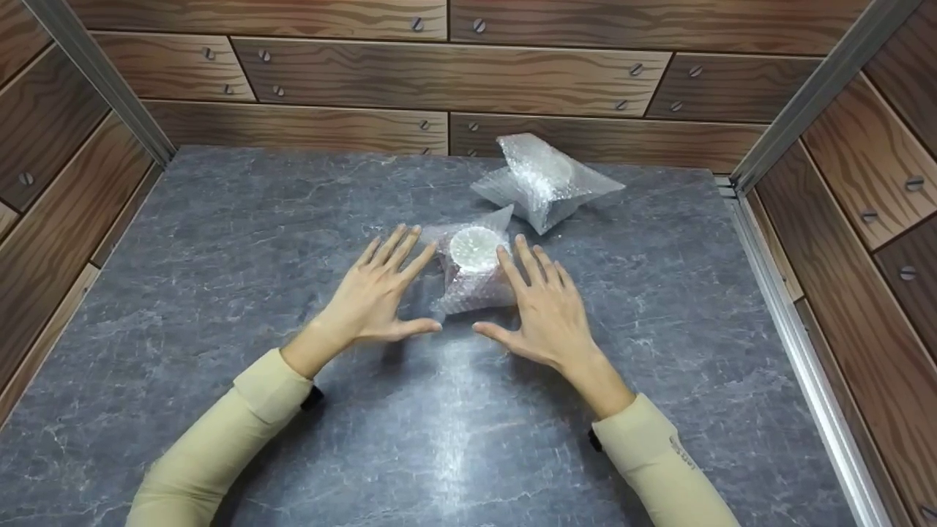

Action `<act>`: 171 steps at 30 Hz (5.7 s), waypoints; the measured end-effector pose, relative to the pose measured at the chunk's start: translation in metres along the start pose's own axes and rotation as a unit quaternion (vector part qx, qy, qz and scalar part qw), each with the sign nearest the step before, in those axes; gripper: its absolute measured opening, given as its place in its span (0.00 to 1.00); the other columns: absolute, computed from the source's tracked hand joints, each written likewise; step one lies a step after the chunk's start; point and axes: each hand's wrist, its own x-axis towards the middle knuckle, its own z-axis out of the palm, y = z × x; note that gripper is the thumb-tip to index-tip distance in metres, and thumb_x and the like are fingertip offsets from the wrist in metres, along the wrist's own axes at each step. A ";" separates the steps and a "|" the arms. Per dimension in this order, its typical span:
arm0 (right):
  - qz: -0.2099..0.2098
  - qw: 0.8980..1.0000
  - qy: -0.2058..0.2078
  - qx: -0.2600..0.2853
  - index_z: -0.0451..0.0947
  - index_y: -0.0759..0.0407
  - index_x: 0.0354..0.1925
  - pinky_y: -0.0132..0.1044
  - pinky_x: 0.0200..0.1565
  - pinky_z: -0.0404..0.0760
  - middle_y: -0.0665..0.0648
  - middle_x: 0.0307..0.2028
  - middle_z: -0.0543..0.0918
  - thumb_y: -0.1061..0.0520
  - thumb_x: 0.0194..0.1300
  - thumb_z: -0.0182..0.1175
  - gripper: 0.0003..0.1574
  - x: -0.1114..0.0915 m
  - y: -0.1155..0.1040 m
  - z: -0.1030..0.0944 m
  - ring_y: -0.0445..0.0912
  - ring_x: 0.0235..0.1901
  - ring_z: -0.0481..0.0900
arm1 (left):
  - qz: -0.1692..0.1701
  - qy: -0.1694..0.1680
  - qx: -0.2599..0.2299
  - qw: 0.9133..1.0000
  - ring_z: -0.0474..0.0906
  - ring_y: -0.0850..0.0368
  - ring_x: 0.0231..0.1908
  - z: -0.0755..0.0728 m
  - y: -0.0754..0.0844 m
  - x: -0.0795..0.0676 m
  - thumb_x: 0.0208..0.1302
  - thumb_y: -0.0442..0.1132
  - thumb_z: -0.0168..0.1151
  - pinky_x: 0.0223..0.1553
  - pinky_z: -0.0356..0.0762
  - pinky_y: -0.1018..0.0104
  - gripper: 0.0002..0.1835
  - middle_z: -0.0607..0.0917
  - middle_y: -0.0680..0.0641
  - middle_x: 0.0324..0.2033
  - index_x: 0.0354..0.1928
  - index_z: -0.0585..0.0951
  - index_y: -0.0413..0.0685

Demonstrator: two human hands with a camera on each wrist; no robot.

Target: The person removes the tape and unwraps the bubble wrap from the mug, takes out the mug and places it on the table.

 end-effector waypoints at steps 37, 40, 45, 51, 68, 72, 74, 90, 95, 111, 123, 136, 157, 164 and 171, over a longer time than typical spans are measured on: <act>0.000 1.000 -0.002 0.012 0.51 0.58 0.84 0.67 0.64 0.80 0.66 0.77 0.69 0.24 0.59 0.68 0.71 0.028 0.014 0.014 0.65 0.73 0.73 | 0.011 -0.009 0.036 0.999 0.57 0.38 0.82 0.014 0.012 0.045 0.62 0.85 0.46 0.78 0.69 0.43 0.62 0.54 0.39 0.84 0.86 0.47 0.55; 0.003 1.000 0.002 0.023 0.53 0.58 0.83 0.68 0.63 0.81 0.67 0.75 0.71 0.25 0.59 0.70 0.71 0.028 0.015 0.015 0.65 0.72 0.74 | 0.012 0.001 0.038 0.999 0.62 0.38 0.80 0.015 0.012 0.045 0.62 0.84 0.47 0.75 0.73 0.45 0.61 0.58 0.39 0.83 0.86 0.49 0.55; 0.011 0.999 0.006 0.034 0.56 0.55 0.82 0.70 0.59 0.82 0.66 0.74 0.74 0.25 0.58 0.71 0.69 0.028 0.014 0.014 0.65 0.72 0.74 | 0.014 0.013 0.033 0.999 0.65 0.39 0.78 0.016 0.011 0.045 0.62 0.84 0.49 0.72 0.77 0.45 0.60 0.60 0.40 0.82 0.85 0.51 0.55; 0.010 1.000 0.020 0.015 0.59 0.55 0.81 0.70 0.53 0.85 0.68 0.70 0.78 0.24 0.56 0.72 0.68 0.029 0.011 0.012 0.66 0.68 0.78 | 0.016 0.022 0.030 0.999 0.67 0.39 0.77 0.017 0.009 0.043 0.62 0.83 0.50 0.68 0.80 0.46 0.59 0.62 0.40 0.82 0.85 0.52 0.55; -0.020 0.999 0.035 0.017 0.59 0.58 0.81 0.64 0.53 0.87 0.69 0.69 0.78 0.25 0.60 0.69 0.66 0.029 0.000 0.017 0.66 0.63 0.81 | 0.017 0.007 0.045 0.999 0.66 0.40 0.78 0.012 0.004 0.032 0.63 0.83 0.50 0.71 0.77 0.45 0.59 0.62 0.40 0.82 0.85 0.51 0.54; -0.031 0.999 0.040 0.018 0.60 0.60 0.80 0.63 0.55 0.87 0.69 0.68 0.79 0.25 0.59 0.70 0.66 0.028 -0.003 0.017 0.66 0.63 0.81 | 0.019 0.009 0.040 0.999 0.66 0.40 0.78 0.011 0.003 0.027 0.62 0.82 0.51 0.71 0.77 0.45 0.59 0.62 0.40 0.82 0.85 0.52 0.53; -0.034 0.998 0.040 0.017 0.60 0.60 0.80 0.63 0.54 0.87 0.69 0.67 0.79 0.25 0.59 0.70 0.66 0.028 -0.005 0.017 0.66 0.62 0.82 | 0.018 0.009 0.035 0.999 0.66 0.40 0.78 0.010 0.002 0.024 0.62 0.82 0.52 0.72 0.77 0.45 0.59 0.63 0.40 0.81 0.85 0.52 0.53; -0.045 0.999 0.028 -0.007 0.60 0.60 0.80 0.60 0.50 0.89 0.67 0.67 0.80 0.22 0.61 0.66 0.66 0.023 -0.026 0.015 0.64 0.62 0.82 | 0.022 0.022 0.047 0.998 0.69 0.39 0.76 0.009 -0.006 0.003 0.61 0.83 0.51 0.70 0.78 0.44 0.59 0.65 0.40 0.81 0.84 0.54 0.54; -0.049 0.998 0.034 -0.011 0.61 0.61 0.79 0.60 0.53 0.88 0.67 0.68 0.80 0.23 0.63 0.65 0.64 0.022 -0.033 0.015 0.65 0.60 0.83 | 0.025 0.025 0.049 0.998 0.69 0.39 0.76 0.008 -0.009 0.000 0.62 0.82 0.52 0.70 0.79 0.45 0.58 0.66 0.40 0.80 0.84 0.55 0.54; -0.061 0.998 0.035 -0.008 0.66 0.61 0.77 0.58 0.55 0.88 0.67 0.66 0.82 0.27 0.66 0.65 0.58 0.016 -0.051 0.013 0.63 0.59 0.84 | 0.035 0.035 0.006 0.999 0.70 0.37 0.74 0.007 -0.020 -0.016 0.59 0.69 0.64 0.70 0.77 0.40 0.54 0.67 0.39 0.79 0.82 0.58 0.54; -0.069 0.997 0.046 -0.005 0.67 0.61 0.76 0.55 0.57 0.88 0.66 0.62 0.84 0.27 0.66 0.64 0.56 0.013 -0.059 0.012 0.61 0.59 0.85 | 0.044 0.032 -0.006 0.998 0.69 0.37 0.76 0.004 -0.026 -0.018 0.57 0.67 0.65 0.75 0.71 0.38 0.54 0.67 0.40 0.79 0.83 0.58 0.55; -0.072 0.996 0.058 0.002 0.70 0.60 0.74 0.54 0.55 0.89 0.64 0.62 0.86 0.27 0.66 0.66 0.54 0.009 -0.066 0.011 0.59 0.57 0.86 | 0.052 0.037 0.000 0.998 0.68 0.38 0.77 0.004 -0.032 -0.022 0.57 0.66 0.60 0.75 0.71 0.39 0.52 0.68 0.41 0.79 0.82 0.59 0.57; -0.042 0.996 0.068 0.045 0.70 0.58 0.75 0.57 0.52 0.90 0.64 0.63 0.84 0.29 0.64 0.69 0.54 0.003 -0.069 0.012 0.62 0.56 0.87 | 0.061 0.039 0.009 0.997 0.68 0.39 0.77 -0.005 -0.029 -0.034 0.62 0.65 0.62 0.76 0.71 0.42 0.49 0.70 0.40 0.77 0.81 0.61 0.52; -0.030 0.994 0.074 0.073 0.77 0.57 0.69 0.55 0.50 0.90 0.61 0.61 0.86 0.33 0.64 0.71 0.45 0.003 -0.072 0.002 0.59 0.54 0.88 | 0.077 0.072 0.025 0.994 0.72 0.40 0.74 -0.005 -0.025 -0.041 0.66 0.66 0.61 0.73 0.75 0.45 0.44 0.74 0.41 0.75 0.77 0.68 0.49; 0.014 0.991 0.067 0.114 0.81 0.56 0.65 0.55 0.49 0.91 0.58 0.60 0.87 0.35 0.64 0.72 0.40 0.002 -0.074 -0.007 0.58 0.57 0.88 | 0.085 0.135 0.061 0.985 0.79 0.44 0.68 0.002 -0.022 -0.047 0.67 0.69 0.61 0.69 0.80 0.50 0.40 0.81 0.43 0.68 0.71 0.75 0.51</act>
